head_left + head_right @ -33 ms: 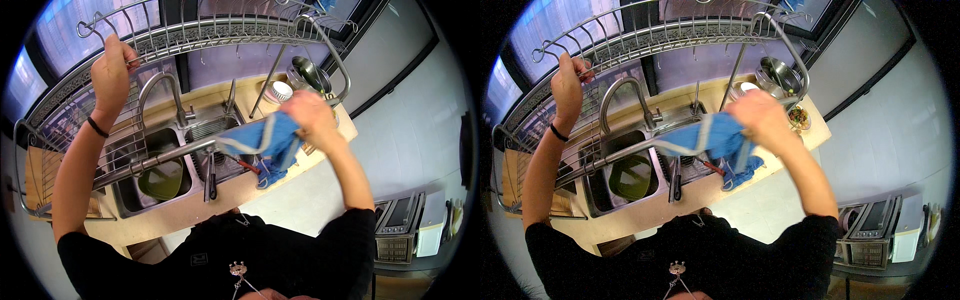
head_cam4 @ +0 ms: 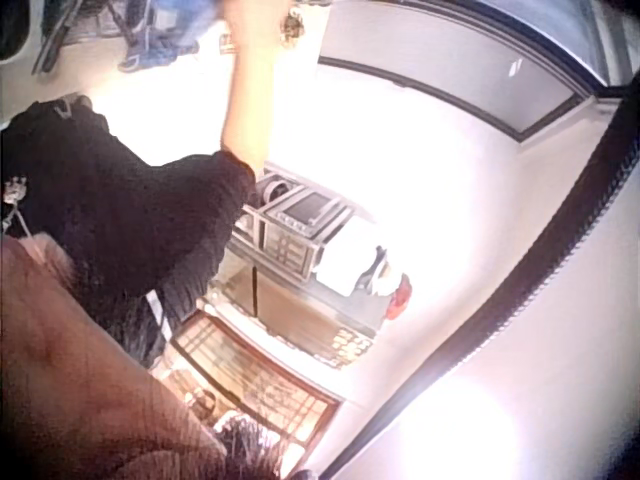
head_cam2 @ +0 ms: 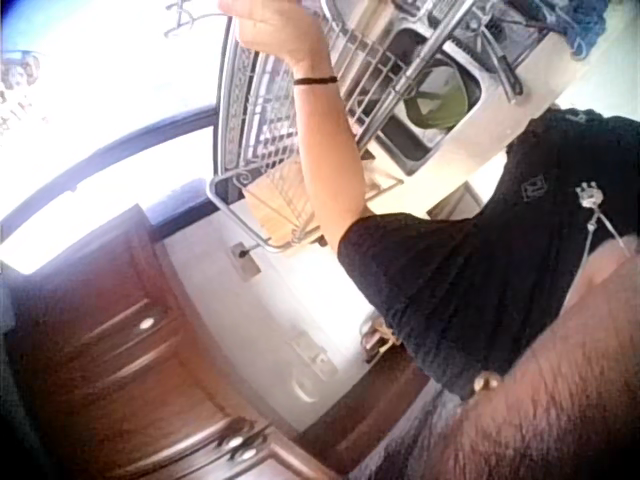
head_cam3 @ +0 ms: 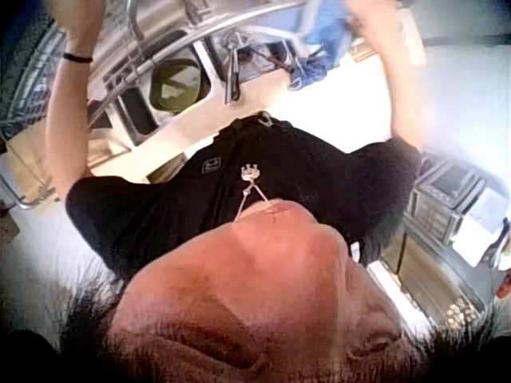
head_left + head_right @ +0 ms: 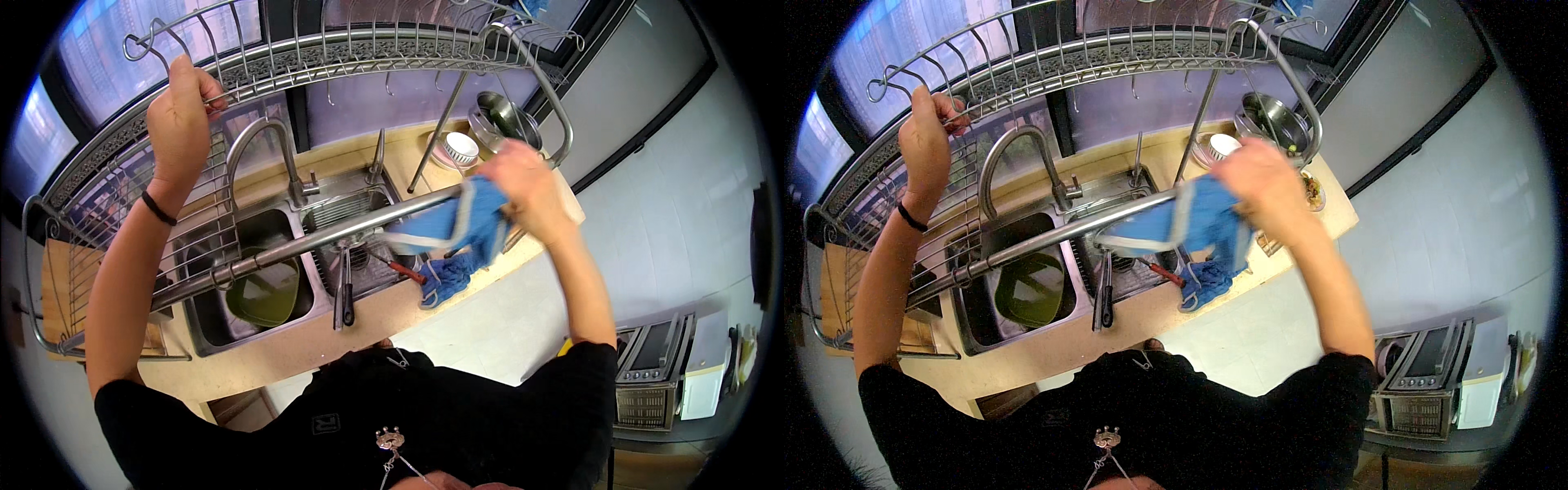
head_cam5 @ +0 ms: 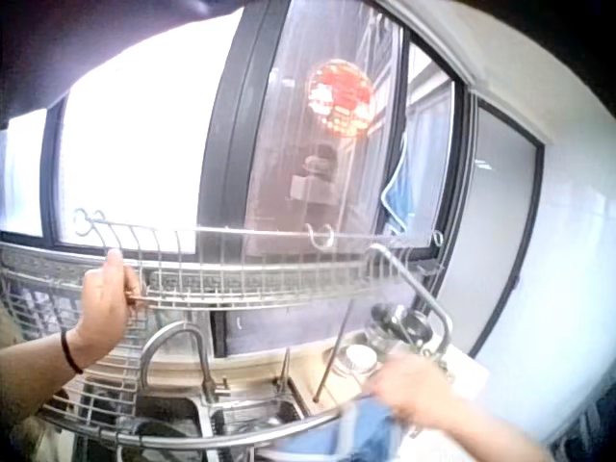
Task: The person wipes a metal dish rack using a blue cloth, cleaning the rails and frame of the rack over a kitchen sink.
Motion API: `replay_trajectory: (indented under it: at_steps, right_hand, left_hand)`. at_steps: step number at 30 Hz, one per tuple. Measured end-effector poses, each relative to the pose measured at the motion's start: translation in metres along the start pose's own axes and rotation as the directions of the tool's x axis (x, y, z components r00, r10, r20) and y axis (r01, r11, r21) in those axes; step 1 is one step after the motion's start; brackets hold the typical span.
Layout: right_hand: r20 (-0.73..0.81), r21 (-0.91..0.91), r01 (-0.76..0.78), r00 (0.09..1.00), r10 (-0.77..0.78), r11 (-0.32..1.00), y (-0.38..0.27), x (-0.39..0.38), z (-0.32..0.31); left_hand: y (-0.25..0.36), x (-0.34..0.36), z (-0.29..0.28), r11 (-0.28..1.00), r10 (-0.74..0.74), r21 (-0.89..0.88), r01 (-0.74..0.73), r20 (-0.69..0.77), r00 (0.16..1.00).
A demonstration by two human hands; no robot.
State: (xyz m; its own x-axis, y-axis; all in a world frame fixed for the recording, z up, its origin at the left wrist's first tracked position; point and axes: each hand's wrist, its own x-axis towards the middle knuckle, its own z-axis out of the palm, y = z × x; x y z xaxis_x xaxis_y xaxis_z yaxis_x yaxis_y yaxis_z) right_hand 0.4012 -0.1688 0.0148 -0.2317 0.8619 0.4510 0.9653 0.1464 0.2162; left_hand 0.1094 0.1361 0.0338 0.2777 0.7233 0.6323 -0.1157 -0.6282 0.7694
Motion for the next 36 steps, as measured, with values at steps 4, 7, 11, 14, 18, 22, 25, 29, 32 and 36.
replay_trajectory:
  at_steps: [4, 7, 11, 14, 18, 22, 25, 29, 32, 36]
  right_hand:
    - [-0.059, -0.234, -0.130, 0.991, 0.119, 0.963, 0.038, -0.042, -0.019]
    - [-0.150, -0.233, -0.149, 0.982, 0.116, 0.961, 0.033, -0.044, -0.003]
    - [-0.171, 0.025, -0.093, 0.981, 0.096, 0.995, -0.018, -0.009, 0.022]
    - [-0.338, 0.186, 0.204, 0.932, -0.132, 0.961, -0.095, 0.061, 0.053]
    - [-0.184, 0.147, 0.236, 0.961, -0.208, 0.961, -0.164, 0.111, 0.045]
    - [-0.152, 0.155, 0.179, 0.976, -0.156, 0.971, -0.135, 0.092, 0.039]
    - [-0.066, 0.094, 0.089, 0.994, -0.083, 0.992, -0.088, 0.062, 0.025]
    - [-0.171, -0.108, -0.209, 0.967, 0.189, 0.972, -0.047, 0.020, -0.002]
    - [-0.402, -0.161, -0.598, 0.766, 0.501, 0.785, -0.010, -0.018, -0.005]
    - [-0.493, 0.485, -0.676, 0.313, 0.812, 0.555, 0.013, -0.021, 0.010]
  left_hand:
    - [0.007, 0.003, 0.005, 1.000, -0.021, 0.017, 0.021, 0.019, 1.000]
    - [0.014, 0.004, 0.010, 1.000, -0.015, 0.020, 0.015, -0.010, 1.000]
    - [0.013, 0.006, 0.009, 0.998, -0.024, 0.054, 0.027, -0.057, 0.998]
    - [0.018, 0.005, 0.015, 0.994, -0.085, 0.054, 0.091, -0.093, 0.992]
    - [0.014, 0.009, 0.010, 0.999, -0.049, 0.013, 0.050, -0.062, 0.997]
    - [0.019, 0.006, 0.013, 0.996, -0.087, 0.006, 0.088, -0.078, 0.993]
    - [0.008, 0.006, 0.009, 0.998, -0.053, -0.028, 0.052, -0.023, 0.998]
    - [0.001, 0.011, 0.003, 0.997, -0.077, -0.014, 0.077, -0.040, 0.996]
    - [0.009, 0.009, 0.012, 0.999, -0.045, 0.014, 0.045, -0.053, 0.998]
    - [0.015, 0.008, 0.014, 0.998, -0.056, 0.035, 0.058, -0.054, 0.997]
